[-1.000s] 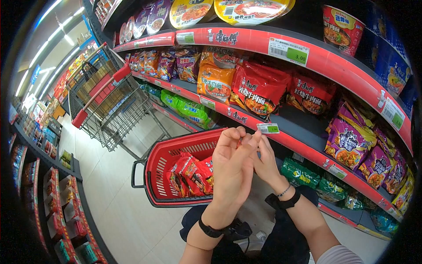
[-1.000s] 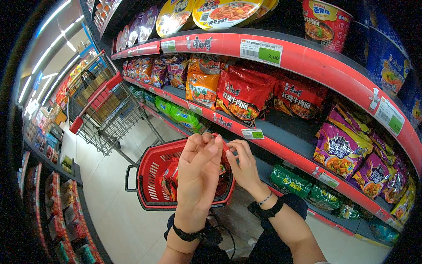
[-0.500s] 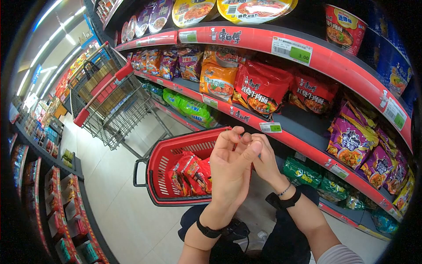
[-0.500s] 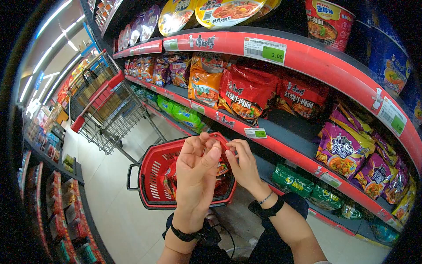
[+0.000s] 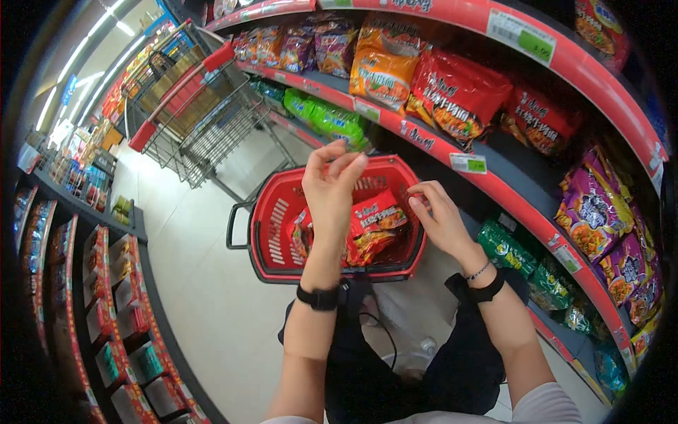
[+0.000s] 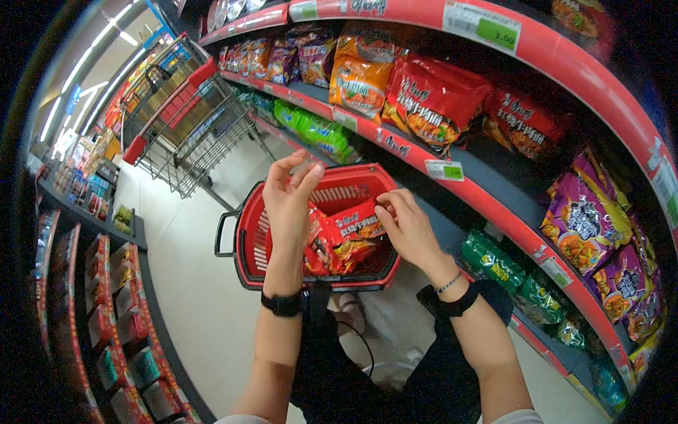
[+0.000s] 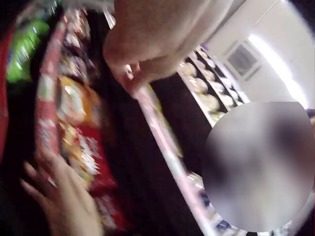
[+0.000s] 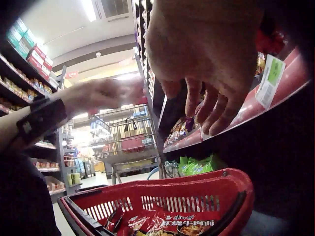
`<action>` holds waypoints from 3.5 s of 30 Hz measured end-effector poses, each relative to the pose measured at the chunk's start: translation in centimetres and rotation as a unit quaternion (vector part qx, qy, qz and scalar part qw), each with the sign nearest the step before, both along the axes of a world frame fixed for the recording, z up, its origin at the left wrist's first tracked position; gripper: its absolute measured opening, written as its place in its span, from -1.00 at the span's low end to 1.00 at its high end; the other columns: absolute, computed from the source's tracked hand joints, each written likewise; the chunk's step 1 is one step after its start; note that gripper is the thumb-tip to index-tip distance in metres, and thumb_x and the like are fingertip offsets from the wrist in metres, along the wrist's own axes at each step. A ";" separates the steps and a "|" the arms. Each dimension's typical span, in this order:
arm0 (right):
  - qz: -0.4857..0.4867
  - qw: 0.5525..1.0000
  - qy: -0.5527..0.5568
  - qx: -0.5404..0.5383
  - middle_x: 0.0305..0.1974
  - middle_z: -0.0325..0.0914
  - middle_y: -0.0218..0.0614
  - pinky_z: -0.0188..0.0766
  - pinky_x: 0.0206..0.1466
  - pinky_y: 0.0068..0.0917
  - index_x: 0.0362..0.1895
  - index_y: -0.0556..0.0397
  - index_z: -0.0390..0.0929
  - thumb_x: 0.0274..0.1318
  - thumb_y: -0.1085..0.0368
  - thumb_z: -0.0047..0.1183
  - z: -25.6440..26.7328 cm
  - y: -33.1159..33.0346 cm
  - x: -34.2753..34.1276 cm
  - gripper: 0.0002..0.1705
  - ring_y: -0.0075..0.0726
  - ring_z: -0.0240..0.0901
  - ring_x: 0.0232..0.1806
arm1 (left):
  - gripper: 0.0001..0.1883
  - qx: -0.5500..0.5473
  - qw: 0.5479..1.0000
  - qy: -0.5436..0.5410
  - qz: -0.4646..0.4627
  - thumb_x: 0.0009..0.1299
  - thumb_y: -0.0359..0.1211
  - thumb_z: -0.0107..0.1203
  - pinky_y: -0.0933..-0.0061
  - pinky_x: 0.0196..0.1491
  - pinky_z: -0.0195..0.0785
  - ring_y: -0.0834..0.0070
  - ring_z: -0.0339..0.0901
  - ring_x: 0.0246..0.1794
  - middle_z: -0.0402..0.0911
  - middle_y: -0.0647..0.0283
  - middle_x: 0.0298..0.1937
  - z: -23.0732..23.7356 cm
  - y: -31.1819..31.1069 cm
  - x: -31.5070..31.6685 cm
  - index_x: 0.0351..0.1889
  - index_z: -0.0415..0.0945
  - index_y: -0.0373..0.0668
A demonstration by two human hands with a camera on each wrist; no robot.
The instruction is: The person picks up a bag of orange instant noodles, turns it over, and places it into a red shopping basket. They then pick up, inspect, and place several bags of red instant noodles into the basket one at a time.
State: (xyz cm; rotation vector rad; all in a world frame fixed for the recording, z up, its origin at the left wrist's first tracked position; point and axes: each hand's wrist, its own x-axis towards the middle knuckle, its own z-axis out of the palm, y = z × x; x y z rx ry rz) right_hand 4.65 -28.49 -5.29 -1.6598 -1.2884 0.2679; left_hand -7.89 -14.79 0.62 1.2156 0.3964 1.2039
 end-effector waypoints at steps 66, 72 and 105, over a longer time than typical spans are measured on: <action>-0.419 0.887 0.051 0.185 0.11 0.18 0.43 0.13 0.19 -0.07 0.32 0.39 -0.17 0.04 0.46 -0.09 3.2 -9.5 13.3 -0.21 0.41 0.18 0.12 | -0.51 0.563 0.770 0.301 -0.020 0.49 -0.05 -0.48 -0.39 0.25 -0.67 0.08 0.04 0.31 0.19 0.13 0.27 -3.9 -14.4 20.6 0.25 0.30 0.04; -0.451 0.870 -0.180 0.083 0.27 -0.03 0.26 0.06 0.25 -0.05 0.28 0.24 0.10 0.09 0.43 -0.15 2.0 -9.8 12.6 -0.38 0.30 0.09 0.22 | -0.48 0.531 0.783 0.321 -0.043 0.47 0.01 -0.45 -0.39 0.24 -0.64 0.06 0.04 0.30 0.21 0.10 0.24 -4.2 -14.0 20.5 0.23 0.32 0.05; 0.249 0.901 -0.202 -0.291 0.04 0.34 -0.06 0.27 0.14 -0.20 0.10 0.19 0.33 0.12 0.15 -0.01 -6.8 0.6 -2.9 -0.48 0.04 0.31 0.08 | -0.51 0.110 0.701 0.693 -0.127 0.21 -0.16 0.06 0.17 -0.01 0.37 0.05 0.50 -0.01 0.56 -0.10 -0.10 -25.6 12.8 -4.7 -0.01 0.41 -0.33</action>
